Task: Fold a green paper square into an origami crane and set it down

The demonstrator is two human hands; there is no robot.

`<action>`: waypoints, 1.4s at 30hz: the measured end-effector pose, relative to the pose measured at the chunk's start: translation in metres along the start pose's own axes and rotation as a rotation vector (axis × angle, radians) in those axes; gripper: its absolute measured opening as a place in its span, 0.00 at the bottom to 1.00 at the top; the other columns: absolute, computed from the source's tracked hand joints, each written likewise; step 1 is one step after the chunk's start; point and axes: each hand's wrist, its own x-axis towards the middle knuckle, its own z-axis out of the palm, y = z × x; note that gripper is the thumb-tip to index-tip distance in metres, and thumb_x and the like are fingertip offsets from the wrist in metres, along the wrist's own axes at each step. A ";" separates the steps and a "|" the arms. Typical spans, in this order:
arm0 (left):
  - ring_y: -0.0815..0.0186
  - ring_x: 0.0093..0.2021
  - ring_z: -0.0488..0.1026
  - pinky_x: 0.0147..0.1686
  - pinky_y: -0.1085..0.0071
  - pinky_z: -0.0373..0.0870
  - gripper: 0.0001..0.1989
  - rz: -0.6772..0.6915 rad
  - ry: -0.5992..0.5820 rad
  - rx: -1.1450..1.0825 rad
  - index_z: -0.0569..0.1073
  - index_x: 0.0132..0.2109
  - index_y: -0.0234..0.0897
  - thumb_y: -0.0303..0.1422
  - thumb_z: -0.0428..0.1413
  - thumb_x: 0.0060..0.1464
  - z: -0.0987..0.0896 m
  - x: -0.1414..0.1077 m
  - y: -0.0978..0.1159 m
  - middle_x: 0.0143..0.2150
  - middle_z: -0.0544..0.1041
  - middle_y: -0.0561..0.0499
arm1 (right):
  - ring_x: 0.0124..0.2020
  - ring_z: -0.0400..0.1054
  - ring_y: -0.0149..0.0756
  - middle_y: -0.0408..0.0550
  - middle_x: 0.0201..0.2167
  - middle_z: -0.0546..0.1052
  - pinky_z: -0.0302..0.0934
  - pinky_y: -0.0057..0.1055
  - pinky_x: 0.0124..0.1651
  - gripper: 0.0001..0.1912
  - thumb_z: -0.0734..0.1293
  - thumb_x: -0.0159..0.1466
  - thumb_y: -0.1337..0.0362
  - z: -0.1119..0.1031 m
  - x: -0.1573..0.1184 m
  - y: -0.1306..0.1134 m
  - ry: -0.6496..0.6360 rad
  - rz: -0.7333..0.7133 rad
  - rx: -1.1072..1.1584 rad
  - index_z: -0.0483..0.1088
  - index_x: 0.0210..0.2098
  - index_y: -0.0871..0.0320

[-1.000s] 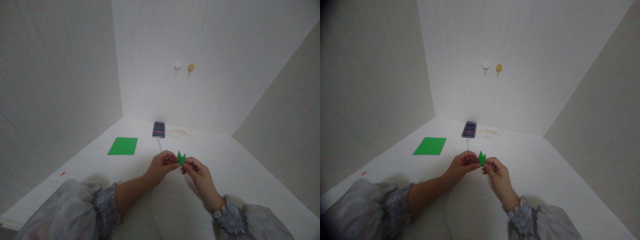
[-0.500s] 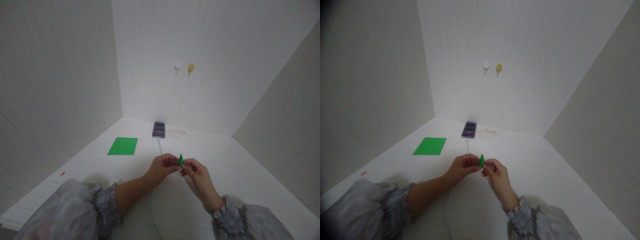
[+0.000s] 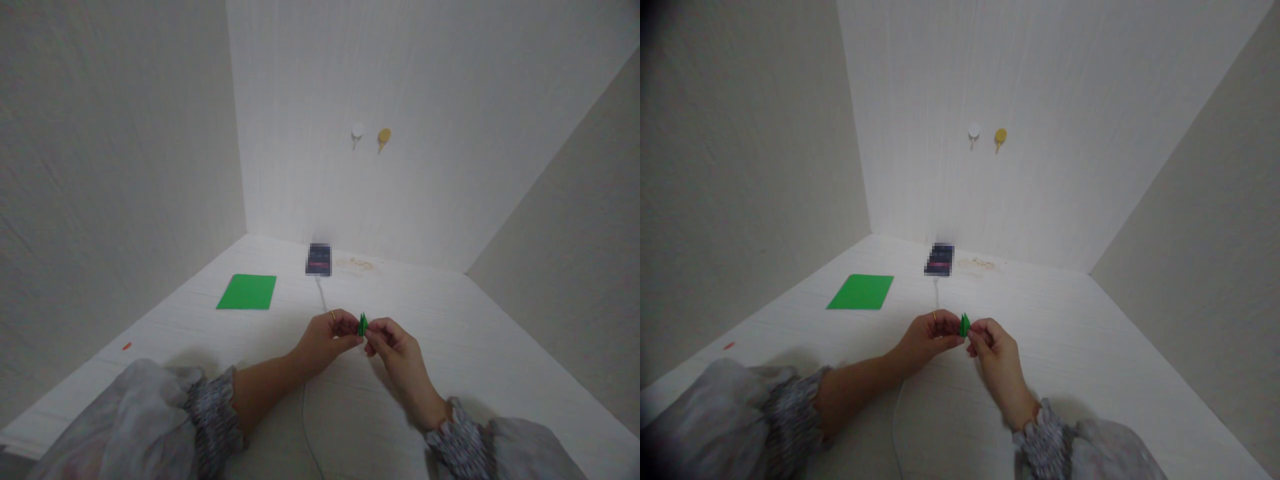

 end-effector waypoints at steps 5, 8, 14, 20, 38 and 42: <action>0.71 0.28 0.68 0.31 0.73 0.63 0.13 -0.003 -0.015 0.045 0.68 0.37 0.33 0.32 0.59 0.43 -0.001 -0.001 0.000 0.26 0.71 0.53 | 0.20 0.64 0.30 0.40 0.16 0.70 0.58 0.27 0.26 0.07 0.66 0.52 0.61 0.001 -0.001 0.000 -0.049 0.007 0.034 0.65 0.26 0.58; 0.73 0.26 0.66 0.29 0.74 0.61 0.12 0.006 -0.035 0.017 0.68 0.37 0.34 0.32 0.58 0.43 -0.001 -0.001 0.000 0.26 0.69 0.54 | 0.18 0.62 0.29 0.39 0.15 0.69 0.57 0.26 0.24 0.08 0.66 0.52 0.60 0.001 -0.001 0.000 -0.064 0.005 0.071 0.64 0.25 0.58; 0.74 0.24 0.64 0.27 0.75 0.58 0.14 -0.013 -0.052 -0.113 0.67 0.35 0.33 0.32 0.60 0.40 0.001 -0.001 0.005 0.24 0.68 0.55 | 0.16 0.61 0.26 0.38 0.15 0.67 0.56 0.24 0.21 0.12 0.68 0.50 0.58 0.003 -0.002 -0.005 -0.089 0.005 0.178 0.63 0.27 0.58; 0.74 0.24 0.64 0.26 0.75 0.58 0.13 0.003 -0.055 -0.190 0.65 0.33 0.33 0.31 0.61 0.40 0.003 -0.001 0.007 0.23 0.67 0.56 | 0.16 0.62 0.28 0.39 0.16 0.69 0.57 0.25 0.21 0.12 0.69 0.50 0.59 0.003 -0.003 -0.007 -0.098 0.018 0.214 0.63 0.28 0.58; 0.71 0.26 0.70 0.30 0.72 0.64 0.11 -0.024 -0.035 -0.321 0.68 0.28 0.32 0.30 0.62 0.38 0.005 -0.001 0.017 0.24 0.73 0.53 | 0.24 0.66 0.29 0.41 0.23 0.73 0.61 0.26 0.29 0.08 0.71 0.47 0.66 -0.002 -0.002 -0.003 -0.169 -0.055 0.287 0.70 0.28 0.57; 0.72 0.27 0.69 0.32 0.74 0.63 0.10 -0.048 -0.021 -0.302 0.70 0.28 0.31 0.30 0.62 0.36 0.005 -0.002 0.018 0.26 0.74 0.53 | 0.24 0.64 0.26 0.39 0.23 0.71 0.60 0.23 0.27 0.11 0.73 0.43 0.69 -0.002 -0.002 -0.003 -0.127 -0.076 0.260 0.70 0.27 0.56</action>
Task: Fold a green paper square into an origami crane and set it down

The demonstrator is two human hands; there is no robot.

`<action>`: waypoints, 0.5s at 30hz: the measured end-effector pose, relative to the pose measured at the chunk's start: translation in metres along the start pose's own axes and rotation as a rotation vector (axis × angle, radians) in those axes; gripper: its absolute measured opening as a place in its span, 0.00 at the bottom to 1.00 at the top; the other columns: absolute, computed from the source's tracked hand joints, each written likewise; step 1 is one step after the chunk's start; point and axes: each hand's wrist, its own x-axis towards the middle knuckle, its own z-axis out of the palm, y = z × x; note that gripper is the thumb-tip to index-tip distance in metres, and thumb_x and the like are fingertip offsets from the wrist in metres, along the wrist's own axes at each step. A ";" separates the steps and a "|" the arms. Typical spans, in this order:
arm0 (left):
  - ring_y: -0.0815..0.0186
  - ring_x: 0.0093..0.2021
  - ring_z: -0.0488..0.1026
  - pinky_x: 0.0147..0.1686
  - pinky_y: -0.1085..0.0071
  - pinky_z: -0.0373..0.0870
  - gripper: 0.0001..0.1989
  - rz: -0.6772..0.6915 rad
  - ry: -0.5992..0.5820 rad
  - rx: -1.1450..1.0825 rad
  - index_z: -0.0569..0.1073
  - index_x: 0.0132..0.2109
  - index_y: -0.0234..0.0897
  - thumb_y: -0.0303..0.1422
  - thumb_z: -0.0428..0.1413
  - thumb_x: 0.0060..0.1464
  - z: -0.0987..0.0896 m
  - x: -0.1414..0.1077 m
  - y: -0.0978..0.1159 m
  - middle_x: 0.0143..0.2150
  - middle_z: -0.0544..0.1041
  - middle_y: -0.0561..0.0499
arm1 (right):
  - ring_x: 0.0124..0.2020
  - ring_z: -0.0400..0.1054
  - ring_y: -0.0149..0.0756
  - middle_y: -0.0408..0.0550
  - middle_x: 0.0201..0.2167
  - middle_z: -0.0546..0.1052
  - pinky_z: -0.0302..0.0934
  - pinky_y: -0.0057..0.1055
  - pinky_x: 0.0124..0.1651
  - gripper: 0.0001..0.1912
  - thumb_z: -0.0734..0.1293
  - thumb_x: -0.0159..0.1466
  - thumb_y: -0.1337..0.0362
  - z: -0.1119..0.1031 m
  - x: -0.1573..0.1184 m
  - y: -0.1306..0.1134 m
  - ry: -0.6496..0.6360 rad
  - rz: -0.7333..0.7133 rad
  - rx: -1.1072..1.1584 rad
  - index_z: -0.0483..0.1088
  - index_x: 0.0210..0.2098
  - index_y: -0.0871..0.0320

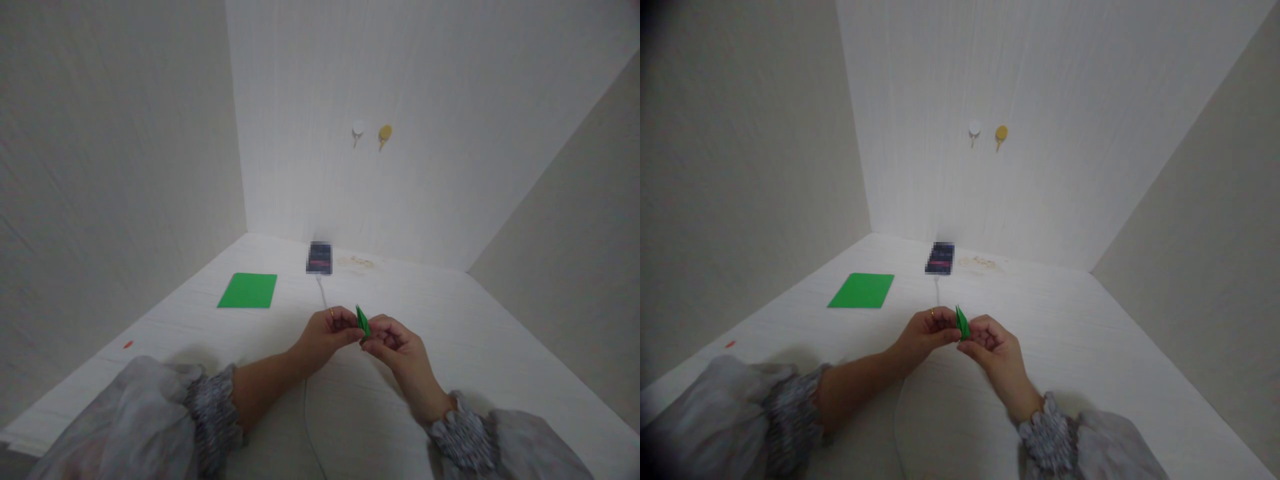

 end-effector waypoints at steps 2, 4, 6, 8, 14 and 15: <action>0.71 0.28 0.69 0.33 0.73 0.64 0.10 0.006 -0.005 0.014 0.70 0.28 0.31 0.30 0.62 0.36 0.000 0.000 -0.001 0.26 0.74 0.52 | 0.22 0.63 0.26 0.38 0.22 0.70 0.59 0.23 0.26 0.11 0.73 0.43 0.69 0.001 -0.001 -0.001 0.028 0.012 -0.012 0.69 0.26 0.57; 0.70 0.29 0.70 0.34 0.72 0.64 0.10 0.015 -0.015 0.027 0.71 0.28 0.31 0.30 0.62 0.36 -0.001 0.000 -0.001 0.27 0.74 0.52 | 0.21 0.63 0.26 0.38 0.20 0.69 0.59 0.24 0.25 0.11 0.73 0.43 0.69 0.002 -0.001 -0.001 0.041 0.034 -0.010 0.69 0.25 0.57; 0.69 0.29 0.69 0.34 0.71 0.64 0.10 0.022 -0.021 0.040 0.71 0.28 0.31 0.31 0.62 0.37 -0.002 0.000 -0.001 0.27 0.74 0.51 | 0.21 0.64 0.27 0.39 0.20 0.70 0.60 0.25 0.25 0.10 0.73 0.43 0.68 0.002 -0.001 -0.001 0.044 0.046 0.005 0.69 0.24 0.58; 0.69 0.29 0.69 0.35 0.70 0.64 0.10 0.025 -0.025 0.047 0.71 0.29 0.31 0.32 0.62 0.37 -0.003 0.000 -0.001 0.27 0.73 0.51 | 0.21 0.65 0.28 0.39 0.20 0.70 0.61 0.26 0.25 0.09 0.72 0.44 0.67 0.001 0.000 0.000 0.044 0.048 0.021 0.69 0.25 0.58; 0.69 0.30 0.69 0.36 0.69 0.63 0.10 0.020 -0.016 0.077 0.72 0.30 0.32 0.33 0.61 0.38 -0.003 -0.001 0.001 0.27 0.73 0.51 | 0.21 0.65 0.30 0.41 0.21 0.71 0.61 0.29 0.26 0.06 0.71 0.47 0.65 0.001 0.000 -0.001 0.065 0.043 0.022 0.69 0.23 0.58; 0.69 0.30 0.68 0.35 0.69 0.63 0.10 0.021 -0.007 0.084 0.72 0.30 0.32 0.33 0.61 0.38 -0.002 -0.001 0.001 0.27 0.73 0.52 | 0.21 0.66 0.30 0.41 0.22 0.71 0.61 0.29 0.26 0.06 0.70 0.48 0.65 0.001 0.000 -0.001 0.064 0.040 0.031 0.69 0.24 0.58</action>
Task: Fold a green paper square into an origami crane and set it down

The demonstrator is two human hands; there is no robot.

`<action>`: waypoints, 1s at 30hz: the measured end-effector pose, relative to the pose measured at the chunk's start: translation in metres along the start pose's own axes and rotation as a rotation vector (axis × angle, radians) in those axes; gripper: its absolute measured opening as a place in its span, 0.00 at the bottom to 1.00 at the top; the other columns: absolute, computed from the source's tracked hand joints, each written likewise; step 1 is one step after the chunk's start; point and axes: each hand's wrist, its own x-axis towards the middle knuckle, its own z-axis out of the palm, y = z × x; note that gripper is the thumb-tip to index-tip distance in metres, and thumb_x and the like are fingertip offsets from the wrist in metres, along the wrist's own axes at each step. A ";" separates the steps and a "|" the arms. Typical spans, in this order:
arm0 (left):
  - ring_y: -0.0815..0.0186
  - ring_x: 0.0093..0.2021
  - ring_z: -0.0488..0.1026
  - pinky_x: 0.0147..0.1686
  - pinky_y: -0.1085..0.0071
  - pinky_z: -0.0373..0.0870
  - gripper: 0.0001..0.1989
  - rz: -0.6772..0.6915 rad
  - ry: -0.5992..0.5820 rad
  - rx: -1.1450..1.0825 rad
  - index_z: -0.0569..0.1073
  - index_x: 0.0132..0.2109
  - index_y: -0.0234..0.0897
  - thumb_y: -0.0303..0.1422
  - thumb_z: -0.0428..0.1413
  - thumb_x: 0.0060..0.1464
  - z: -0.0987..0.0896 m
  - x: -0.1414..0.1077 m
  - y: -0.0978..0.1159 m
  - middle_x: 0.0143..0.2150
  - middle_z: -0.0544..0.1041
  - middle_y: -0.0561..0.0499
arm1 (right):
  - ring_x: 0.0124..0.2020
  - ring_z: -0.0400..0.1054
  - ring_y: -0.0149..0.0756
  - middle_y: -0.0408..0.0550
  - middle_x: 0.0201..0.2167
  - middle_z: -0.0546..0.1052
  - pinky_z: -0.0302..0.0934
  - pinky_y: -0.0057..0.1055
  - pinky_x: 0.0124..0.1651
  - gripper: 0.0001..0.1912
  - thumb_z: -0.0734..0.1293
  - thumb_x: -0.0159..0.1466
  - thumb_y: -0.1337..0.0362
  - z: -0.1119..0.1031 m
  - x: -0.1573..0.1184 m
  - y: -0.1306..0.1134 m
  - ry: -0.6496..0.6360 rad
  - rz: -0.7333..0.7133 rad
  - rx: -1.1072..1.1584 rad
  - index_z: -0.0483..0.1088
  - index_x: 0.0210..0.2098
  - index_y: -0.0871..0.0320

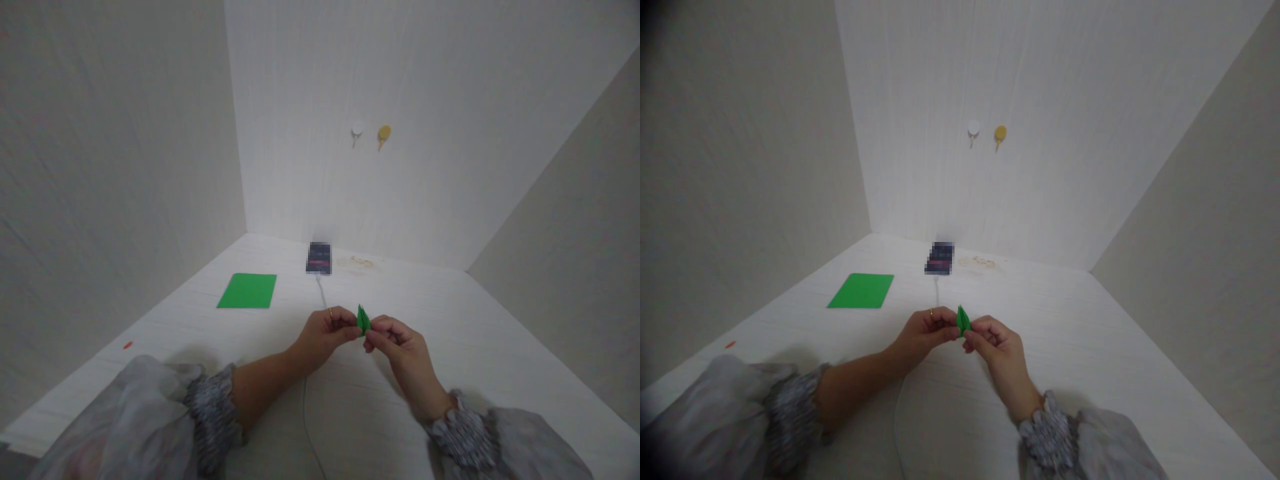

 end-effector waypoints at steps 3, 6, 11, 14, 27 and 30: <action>0.70 0.28 0.67 0.33 0.71 0.62 0.09 -0.003 0.024 0.009 0.72 0.29 0.31 0.32 0.61 0.39 0.001 0.000 0.000 0.27 0.73 0.52 | 0.22 0.65 0.29 0.40 0.22 0.72 0.60 0.28 0.27 0.03 0.69 0.50 0.66 0.000 0.000 0.001 -0.021 -0.010 0.024 0.70 0.25 0.57; 0.73 0.26 0.66 0.30 0.73 0.61 0.09 0.006 0.058 0.009 0.71 0.29 0.31 0.31 0.61 0.38 0.000 0.000 -0.002 0.25 0.72 0.53 | 0.22 0.65 0.28 0.40 0.21 0.72 0.59 0.27 0.28 0.02 0.69 0.51 0.67 -0.001 0.000 0.002 -0.042 -0.015 0.023 0.70 0.25 0.57; 0.73 0.26 0.68 0.29 0.75 0.62 0.12 0.045 0.081 -0.041 0.67 0.31 0.33 0.29 0.61 0.38 -0.001 0.001 -0.004 0.25 0.72 0.54 | 0.22 0.64 0.29 0.40 0.20 0.72 0.59 0.28 0.28 0.02 0.69 0.51 0.66 -0.001 0.000 0.003 -0.021 -0.013 0.021 0.70 0.25 0.57; 0.72 0.27 0.69 0.30 0.74 0.62 0.15 0.035 0.085 -0.080 0.64 0.33 0.34 0.29 0.62 0.37 0.000 0.002 -0.004 0.26 0.73 0.54 | 0.21 0.64 0.30 0.41 0.20 0.72 0.59 0.28 0.28 0.03 0.69 0.50 0.65 0.000 0.000 0.004 -0.005 0.010 0.029 0.70 0.25 0.57; 0.73 0.24 0.66 0.28 0.74 0.61 0.18 -0.080 0.141 -0.071 0.67 0.35 0.32 0.29 0.62 0.34 0.002 0.003 -0.003 0.25 0.72 0.54 | 0.19 0.63 0.29 0.42 0.16 0.72 0.57 0.27 0.25 0.09 0.69 0.50 0.61 0.005 -0.001 0.001 0.018 0.157 0.020 0.68 0.25 0.60; 0.73 0.23 0.65 0.27 0.75 0.60 0.12 -0.124 0.118 -0.015 0.70 0.31 0.31 0.31 0.61 0.36 0.003 0.003 -0.003 0.24 0.71 0.53 | 0.19 0.63 0.29 0.41 0.16 0.72 0.57 0.27 0.25 0.09 0.69 0.49 0.61 0.006 -0.002 0.000 0.022 0.148 0.002 0.68 0.25 0.60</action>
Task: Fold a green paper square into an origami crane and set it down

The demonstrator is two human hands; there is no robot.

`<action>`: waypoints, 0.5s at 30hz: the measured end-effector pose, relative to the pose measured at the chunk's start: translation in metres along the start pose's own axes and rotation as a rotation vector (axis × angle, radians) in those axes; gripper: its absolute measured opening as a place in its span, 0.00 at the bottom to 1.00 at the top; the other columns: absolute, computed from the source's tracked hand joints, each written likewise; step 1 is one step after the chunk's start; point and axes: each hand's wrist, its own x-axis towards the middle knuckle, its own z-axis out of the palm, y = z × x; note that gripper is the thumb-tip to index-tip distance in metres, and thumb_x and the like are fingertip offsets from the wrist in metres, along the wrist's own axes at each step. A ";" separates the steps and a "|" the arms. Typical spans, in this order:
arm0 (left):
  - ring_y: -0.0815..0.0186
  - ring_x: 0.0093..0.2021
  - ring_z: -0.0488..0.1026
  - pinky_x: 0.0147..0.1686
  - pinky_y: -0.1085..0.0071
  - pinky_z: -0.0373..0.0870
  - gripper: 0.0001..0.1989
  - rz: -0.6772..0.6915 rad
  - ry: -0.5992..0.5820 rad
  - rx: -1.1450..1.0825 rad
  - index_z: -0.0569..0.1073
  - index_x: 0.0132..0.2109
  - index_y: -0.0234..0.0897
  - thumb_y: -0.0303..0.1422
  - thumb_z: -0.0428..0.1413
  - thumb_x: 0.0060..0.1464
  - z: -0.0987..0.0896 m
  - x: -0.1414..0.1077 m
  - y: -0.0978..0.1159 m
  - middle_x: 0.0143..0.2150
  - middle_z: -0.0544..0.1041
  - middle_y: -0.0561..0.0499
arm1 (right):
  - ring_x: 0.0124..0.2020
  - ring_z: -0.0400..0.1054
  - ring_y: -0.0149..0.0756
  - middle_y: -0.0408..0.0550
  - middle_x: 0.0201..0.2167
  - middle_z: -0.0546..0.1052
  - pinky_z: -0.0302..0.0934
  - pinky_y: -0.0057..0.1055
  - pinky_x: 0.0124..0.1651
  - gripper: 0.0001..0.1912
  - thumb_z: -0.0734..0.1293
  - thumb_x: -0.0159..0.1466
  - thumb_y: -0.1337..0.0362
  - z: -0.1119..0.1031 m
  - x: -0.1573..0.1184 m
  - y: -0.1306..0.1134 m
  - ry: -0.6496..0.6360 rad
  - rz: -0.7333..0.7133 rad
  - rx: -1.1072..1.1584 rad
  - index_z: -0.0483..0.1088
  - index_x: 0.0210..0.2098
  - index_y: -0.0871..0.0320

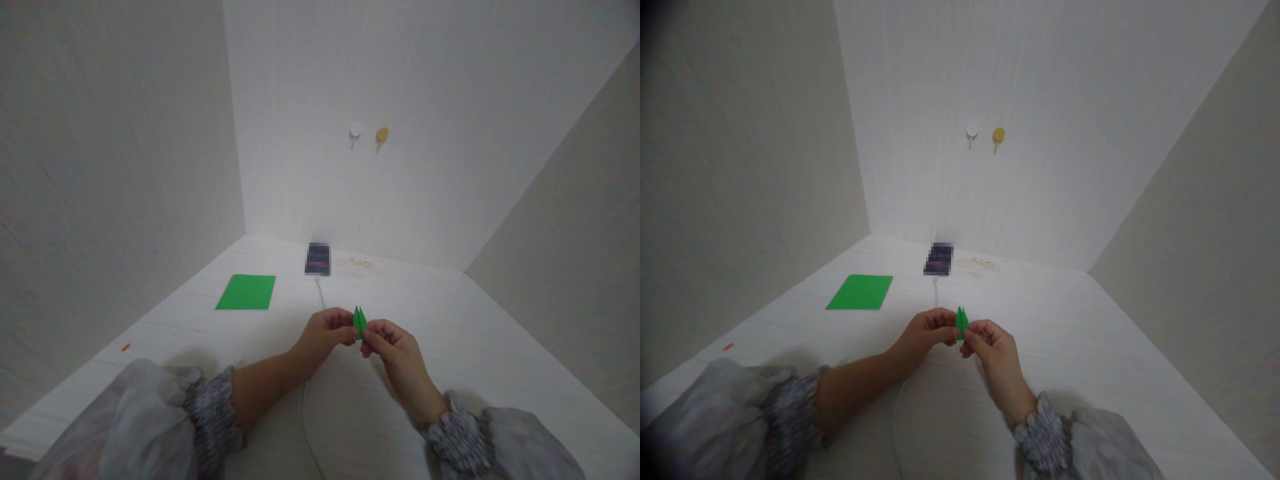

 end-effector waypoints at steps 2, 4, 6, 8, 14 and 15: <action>0.73 0.23 0.64 0.27 0.75 0.60 0.10 -0.014 -0.002 0.037 0.71 0.29 0.30 0.32 0.60 0.38 0.001 0.000 0.001 0.22 0.71 0.53 | 0.19 0.63 0.29 0.41 0.16 0.72 0.57 0.26 0.25 0.09 0.69 0.49 0.61 0.001 -0.001 0.000 0.007 -0.011 -0.006 0.69 0.25 0.60; 0.74 0.22 0.64 0.26 0.75 0.59 0.10 -0.021 0.004 0.055 0.71 0.26 0.31 0.34 0.61 0.37 0.001 0.000 0.001 0.21 0.70 0.54 | 0.19 0.64 0.29 0.41 0.16 0.72 0.58 0.27 0.25 0.09 0.69 0.49 0.61 0.001 -0.002 -0.001 0.017 -0.017 -0.011 0.69 0.25 0.60; 0.74 0.21 0.63 0.25 0.75 0.59 0.11 -0.026 0.014 0.057 0.70 0.25 0.31 0.34 0.62 0.35 0.001 -0.001 0.002 0.20 0.69 0.54 | 0.19 0.64 0.30 0.42 0.16 0.72 0.58 0.27 0.25 0.10 0.70 0.48 0.60 0.001 -0.002 -0.001 0.021 -0.015 -0.016 0.69 0.25 0.60; 0.74 0.20 0.63 0.24 0.75 0.59 0.12 -0.018 0.025 0.053 0.70 0.24 0.31 0.35 0.62 0.33 0.001 -0.001 0.003 0.19 0.69 0.55 | 0.19 0.64 0.30 0.42 0.16 0.72 0.58 0.27 0.25 0.10 0.70 0.48 0.60 0.001 -0.002 -0.001 0.011 -0.015 -0.016 0.69 0.25 0.60; 0.74 0.20 0.62 0.23 0.76 0.58 0.11 0.005 0.049 0.051 0.70 0.23 0.32 0.34 0.62 0.34 0.004 -0.003 0.006 0.18 0.69 0.55 | 0.18 0.63 0.29 0.41 0.14 0.71 0.58 0.27 0.23 0.08 0.70 0.48 0.61 0.003 -0.004 -0.004 -0.010 -0.020 -0.004 0.68 0.22 0.59; 0.74 0.20 0.62 0.23 0.76 0.58 0.11 0.005 0.050 0.051 0.70 0.22 0.32 0.34 0.62 0.34 0.004 -0.004 0.007 0.18 0.69 0.55 | 0.17 0.63 0.29 0.41 0.14 0.71 0.58 0.26 0.23 0.08 0.69 0.49 0.62 0.004 -0.004 -0.004 -0.009 -0.021 0.002 0.68 0.22 0.59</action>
